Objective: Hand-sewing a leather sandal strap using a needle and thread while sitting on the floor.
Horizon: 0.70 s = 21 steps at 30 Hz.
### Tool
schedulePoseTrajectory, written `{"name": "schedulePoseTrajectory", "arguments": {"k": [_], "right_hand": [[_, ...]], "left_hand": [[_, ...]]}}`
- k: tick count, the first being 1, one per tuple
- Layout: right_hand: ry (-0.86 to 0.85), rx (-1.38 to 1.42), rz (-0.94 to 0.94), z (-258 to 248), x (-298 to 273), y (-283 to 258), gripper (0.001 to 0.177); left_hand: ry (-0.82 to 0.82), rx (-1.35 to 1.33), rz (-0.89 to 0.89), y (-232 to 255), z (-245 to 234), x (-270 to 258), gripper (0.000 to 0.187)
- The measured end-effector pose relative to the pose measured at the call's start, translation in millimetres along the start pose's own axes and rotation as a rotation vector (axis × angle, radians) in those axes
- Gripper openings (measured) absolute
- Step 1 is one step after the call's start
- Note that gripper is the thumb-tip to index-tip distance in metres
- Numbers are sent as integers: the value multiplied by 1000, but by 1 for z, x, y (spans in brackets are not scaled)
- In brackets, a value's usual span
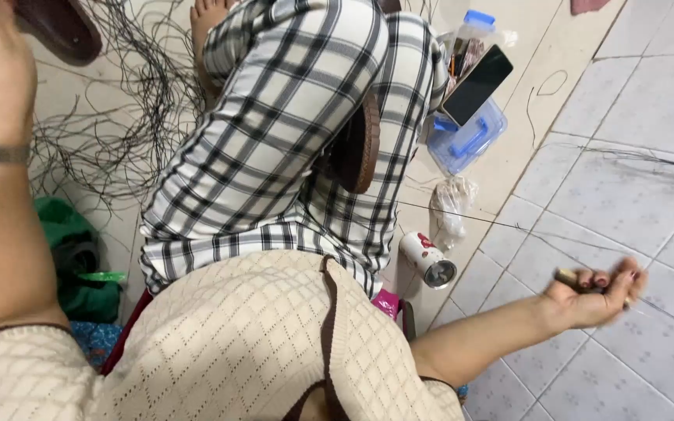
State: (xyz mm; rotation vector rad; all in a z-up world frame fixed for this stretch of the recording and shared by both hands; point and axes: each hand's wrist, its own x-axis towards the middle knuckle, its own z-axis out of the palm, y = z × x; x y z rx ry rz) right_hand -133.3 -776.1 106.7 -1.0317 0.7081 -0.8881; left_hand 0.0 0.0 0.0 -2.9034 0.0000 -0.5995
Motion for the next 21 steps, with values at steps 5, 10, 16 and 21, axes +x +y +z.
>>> {"name": "schedulePoseTrajectory", "arguments": {"k": [5, 10, 16, 21], "right_hand": [[-455, -924, -755, 51, -52, 37, 44], [-972, -797, -68, 166, -208, 68, 35], [-1154, -756, -84, 165, -234, 90, 5], [-1047, -741, -205, 147, -226, 123, 10]], "left_hand": [[-114, -738, 367, 137, -114, 26, 10], [-282, -1085, 545, 226, -138, 30, 15], [-282, -1055, 456, 237, -145, 38, 35], [-128, -994, 325, 256, -126, 20, 40]]}}
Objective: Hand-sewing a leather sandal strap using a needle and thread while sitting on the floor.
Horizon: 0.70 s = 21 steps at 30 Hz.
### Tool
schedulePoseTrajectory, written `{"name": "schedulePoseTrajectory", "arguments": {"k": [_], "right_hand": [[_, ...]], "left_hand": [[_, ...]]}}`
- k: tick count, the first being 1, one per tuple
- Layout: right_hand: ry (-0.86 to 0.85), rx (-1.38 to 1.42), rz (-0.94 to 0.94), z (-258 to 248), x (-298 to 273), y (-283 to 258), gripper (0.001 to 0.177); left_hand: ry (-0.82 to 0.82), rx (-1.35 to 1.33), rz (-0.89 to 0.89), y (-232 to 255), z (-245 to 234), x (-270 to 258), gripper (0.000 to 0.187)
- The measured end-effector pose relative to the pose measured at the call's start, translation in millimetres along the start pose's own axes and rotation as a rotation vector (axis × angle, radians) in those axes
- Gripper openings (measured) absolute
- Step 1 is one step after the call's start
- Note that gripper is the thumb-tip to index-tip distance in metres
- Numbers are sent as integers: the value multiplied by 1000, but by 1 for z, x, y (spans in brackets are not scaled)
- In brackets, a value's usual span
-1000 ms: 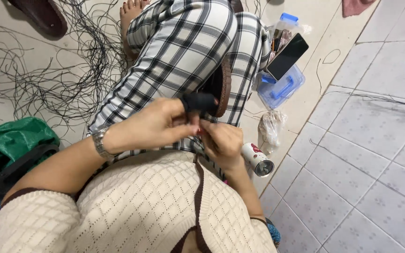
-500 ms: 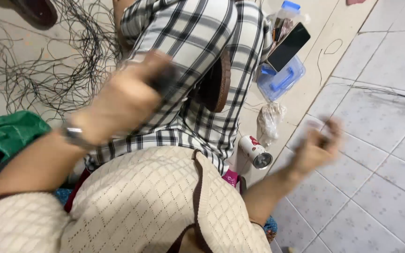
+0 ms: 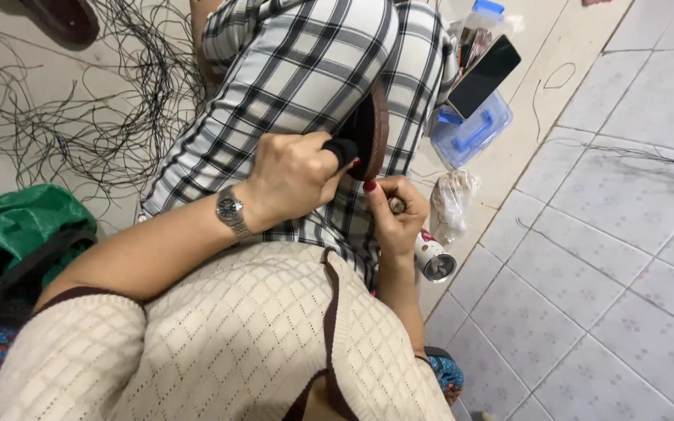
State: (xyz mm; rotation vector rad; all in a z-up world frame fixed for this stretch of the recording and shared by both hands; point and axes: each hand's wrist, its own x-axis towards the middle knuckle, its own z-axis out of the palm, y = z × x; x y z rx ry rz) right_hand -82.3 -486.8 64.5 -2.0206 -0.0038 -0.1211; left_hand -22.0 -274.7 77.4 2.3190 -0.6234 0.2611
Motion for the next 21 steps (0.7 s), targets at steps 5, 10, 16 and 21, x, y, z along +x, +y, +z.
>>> {"name": "schedulePoseTrajectory", "arguments": {"k": [5, 10, 16, 21], "right_hand": [[-51, -98, -76, -5, 21, -56, 28], [4, -409, -375, 11, 37, -60, 38], [62, -463, -454, 10, 47, -59, 33], [-113, -313, -365, -16, 39, -84, 34]], "left_hand": [[-205, -151, -84, 5, -35, 6, 28], [-41, 123, 80, 8, 23, -21, 22], [178, 100, 208, -10, 57, -17, 30], [105, -20, 164, 5, 23, -14, 26]]}}
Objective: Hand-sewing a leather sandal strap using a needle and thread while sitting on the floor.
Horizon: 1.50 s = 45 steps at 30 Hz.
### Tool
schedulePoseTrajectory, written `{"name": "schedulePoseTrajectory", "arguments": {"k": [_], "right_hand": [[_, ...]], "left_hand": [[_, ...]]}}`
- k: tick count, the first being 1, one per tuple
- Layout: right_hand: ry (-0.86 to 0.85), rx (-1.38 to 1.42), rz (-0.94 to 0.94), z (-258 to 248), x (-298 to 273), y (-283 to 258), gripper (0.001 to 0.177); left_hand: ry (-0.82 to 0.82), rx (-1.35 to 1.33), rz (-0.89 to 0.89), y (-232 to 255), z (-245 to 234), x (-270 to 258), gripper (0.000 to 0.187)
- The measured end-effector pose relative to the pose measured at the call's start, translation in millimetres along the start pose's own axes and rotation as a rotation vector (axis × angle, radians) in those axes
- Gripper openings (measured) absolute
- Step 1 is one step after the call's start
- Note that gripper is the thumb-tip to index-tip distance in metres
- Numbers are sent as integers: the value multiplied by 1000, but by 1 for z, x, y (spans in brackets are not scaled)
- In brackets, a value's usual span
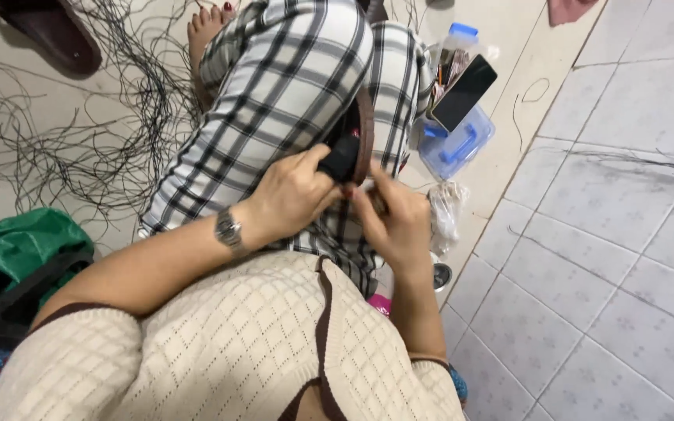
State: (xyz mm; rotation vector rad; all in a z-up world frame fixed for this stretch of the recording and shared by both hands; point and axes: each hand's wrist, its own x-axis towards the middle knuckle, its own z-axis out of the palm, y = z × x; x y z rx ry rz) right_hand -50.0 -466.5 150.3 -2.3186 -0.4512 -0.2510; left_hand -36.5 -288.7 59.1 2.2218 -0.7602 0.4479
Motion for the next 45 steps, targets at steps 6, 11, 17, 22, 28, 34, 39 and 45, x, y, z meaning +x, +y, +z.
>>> {"name": "schedulePoseTrajectory", "arguments": {"k": [6, 11, 17, 22, 28, 34, 39, 45], "right_hand": [[-403, 196, 43, -37, 0, -51, 14], [-695, 594, -117, -72, -21, 2, 40], [-461, -240, -14, -56, -8, -10, 43], [-476, -431, -68, -47, -6, -6, 47], [-503, -517, -77, -48, 1, -12, 52], [-526, -584, -77, -53, 11, -17, 53], [-586, -770, -63, -57, 15, -27, 50], [-665, -712, -31, -54, 16, -25, 54]], "left_hand": [[23, -149, 107, 26, -48, 22, 39], [74, -723, -443, -90, -118, -36, 31], [-323, 699, -763, -279, -181, -226, 32], [-256, 604, -517, -115, -158, -44, 43], [-406, 72, -92, -29, -63, 23, 65], [-123, 192, 60, -20, -28, 23, 16], [-108, 204, 61, -16, -17, 31, 16], [-127, 142, 109, -16, -15, 35, 8]]}}
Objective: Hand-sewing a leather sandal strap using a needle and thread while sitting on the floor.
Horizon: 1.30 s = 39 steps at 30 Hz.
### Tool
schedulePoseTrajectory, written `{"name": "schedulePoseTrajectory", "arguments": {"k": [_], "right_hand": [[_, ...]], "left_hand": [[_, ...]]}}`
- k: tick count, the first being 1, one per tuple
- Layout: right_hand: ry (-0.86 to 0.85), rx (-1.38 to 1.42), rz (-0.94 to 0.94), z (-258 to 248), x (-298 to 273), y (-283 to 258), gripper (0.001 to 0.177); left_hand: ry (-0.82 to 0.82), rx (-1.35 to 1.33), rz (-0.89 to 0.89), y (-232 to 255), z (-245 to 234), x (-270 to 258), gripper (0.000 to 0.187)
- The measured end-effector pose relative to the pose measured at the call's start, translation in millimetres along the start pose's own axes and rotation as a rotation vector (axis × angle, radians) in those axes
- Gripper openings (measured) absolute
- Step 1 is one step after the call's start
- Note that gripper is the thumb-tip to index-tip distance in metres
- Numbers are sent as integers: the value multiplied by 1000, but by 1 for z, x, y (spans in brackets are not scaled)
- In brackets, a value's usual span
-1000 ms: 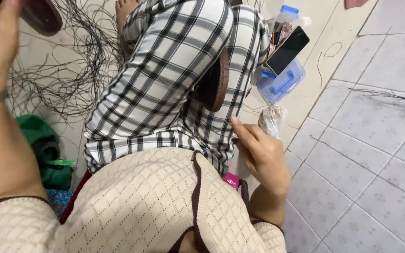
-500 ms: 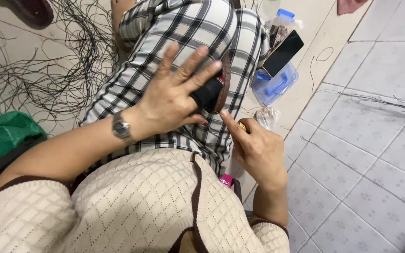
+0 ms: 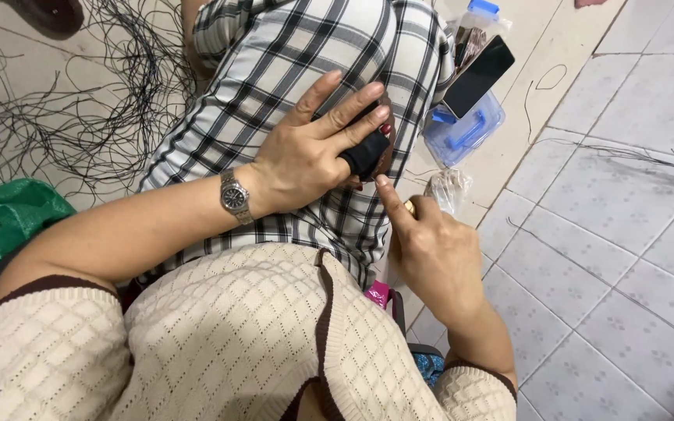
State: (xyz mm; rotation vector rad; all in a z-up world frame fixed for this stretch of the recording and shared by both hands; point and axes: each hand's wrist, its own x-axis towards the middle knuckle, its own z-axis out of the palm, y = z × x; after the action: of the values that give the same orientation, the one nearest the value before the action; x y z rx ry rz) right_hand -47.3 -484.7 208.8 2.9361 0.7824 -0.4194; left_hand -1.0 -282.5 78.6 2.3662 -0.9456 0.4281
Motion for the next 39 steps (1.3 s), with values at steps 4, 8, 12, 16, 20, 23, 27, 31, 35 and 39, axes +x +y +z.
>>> {"name": "schedulePoseTrajectory", "arguments": {"k": [4, 8, 12, 16, 20, 23, 27, 31, 35, 39], "right_hand": [[74, 263, -3, 11, 2, 8, 48], [58, 372, -36, 18, -7, 20, 55], [57, 352, -1, 11, -14, 14, 50], [107, 213, -28, 12, -15, 10, 50], [153, 158, -30, 17, -11, 5, 48], [155, 235, -50, 25, -8, 12, 48], [168, 337, -63, 31, -3, 20, 46], [162, 434, -68, 37, -1, 23, 50], [165, 533, -82, 44, 2, 29, 55], [201, 577, -116, 52, 6, 31, 53]], "left_hand": [[42, 75, 29, -2, -2, 1, 10], [78, 48, 30, -3, 10, -5, 13], [30, -72, 30, -5, 7, -5, 21], [53, -105, 37, -4, 6, -2, 17], [51, -93, 40, -3, 5, -1, 13], [79, -35, 35, -3, 4, 0, 13], [118, 3, 43, -4, 1, 3, 12], [103, -30, 35, -5, 1, 1, 16], [107, -48, 33, -6, -1, 1, 23], [111, -30, 26, -7, 0, 2, 18]]}}
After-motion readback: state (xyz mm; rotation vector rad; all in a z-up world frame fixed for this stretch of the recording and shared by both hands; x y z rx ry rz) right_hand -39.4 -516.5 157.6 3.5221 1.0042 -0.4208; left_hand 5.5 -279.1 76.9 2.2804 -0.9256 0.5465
